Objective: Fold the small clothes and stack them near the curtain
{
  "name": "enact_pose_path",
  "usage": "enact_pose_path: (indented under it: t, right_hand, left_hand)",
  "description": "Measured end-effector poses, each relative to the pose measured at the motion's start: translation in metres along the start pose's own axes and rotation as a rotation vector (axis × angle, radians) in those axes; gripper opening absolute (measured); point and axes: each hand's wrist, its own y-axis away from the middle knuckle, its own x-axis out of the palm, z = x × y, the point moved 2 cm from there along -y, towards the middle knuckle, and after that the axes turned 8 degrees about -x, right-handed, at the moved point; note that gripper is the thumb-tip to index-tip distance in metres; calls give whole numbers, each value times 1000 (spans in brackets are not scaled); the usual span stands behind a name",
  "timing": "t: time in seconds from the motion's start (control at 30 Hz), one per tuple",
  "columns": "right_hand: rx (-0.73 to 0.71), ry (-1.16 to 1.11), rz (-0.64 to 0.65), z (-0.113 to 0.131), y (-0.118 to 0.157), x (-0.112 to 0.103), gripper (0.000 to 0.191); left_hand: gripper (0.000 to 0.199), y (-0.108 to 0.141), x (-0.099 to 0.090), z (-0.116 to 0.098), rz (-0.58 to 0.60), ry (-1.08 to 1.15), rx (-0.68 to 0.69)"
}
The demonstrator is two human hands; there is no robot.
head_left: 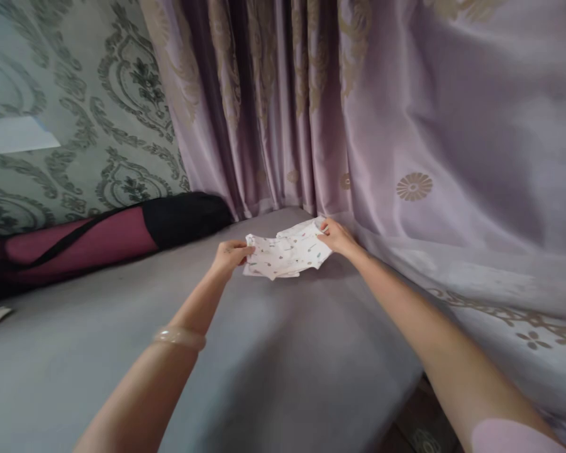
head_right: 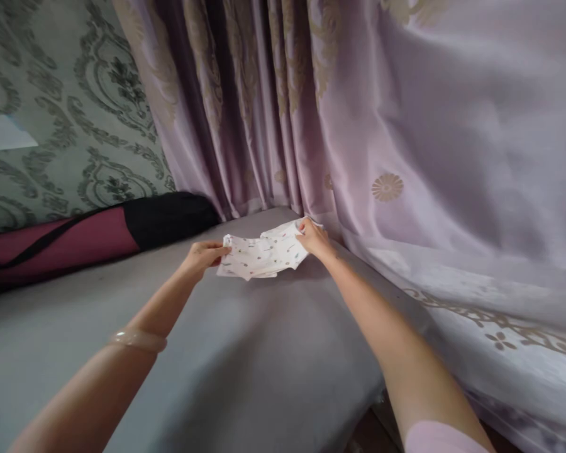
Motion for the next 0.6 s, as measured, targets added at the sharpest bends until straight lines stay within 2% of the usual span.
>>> enact_pose_path:
  t: [0.13,0.3,0.43,0.6]
  right_hand:
    - [-48,145,7,-26,-37,-16,16]
    - [-54,262,48,-44,-78,-23,32]
    - [-49,307,51,-52,-102,-20,39]
    - [-27,294,104,-70,-122,-6,44]
  left_hand:
    - [10,-26,42,-11,8,116,29]
    - [14,-60,82,-15,11,328,-47]
    - [23,-84,105,-7,19,384,-95]
    - [28,-102,126,15,51,440,-171]
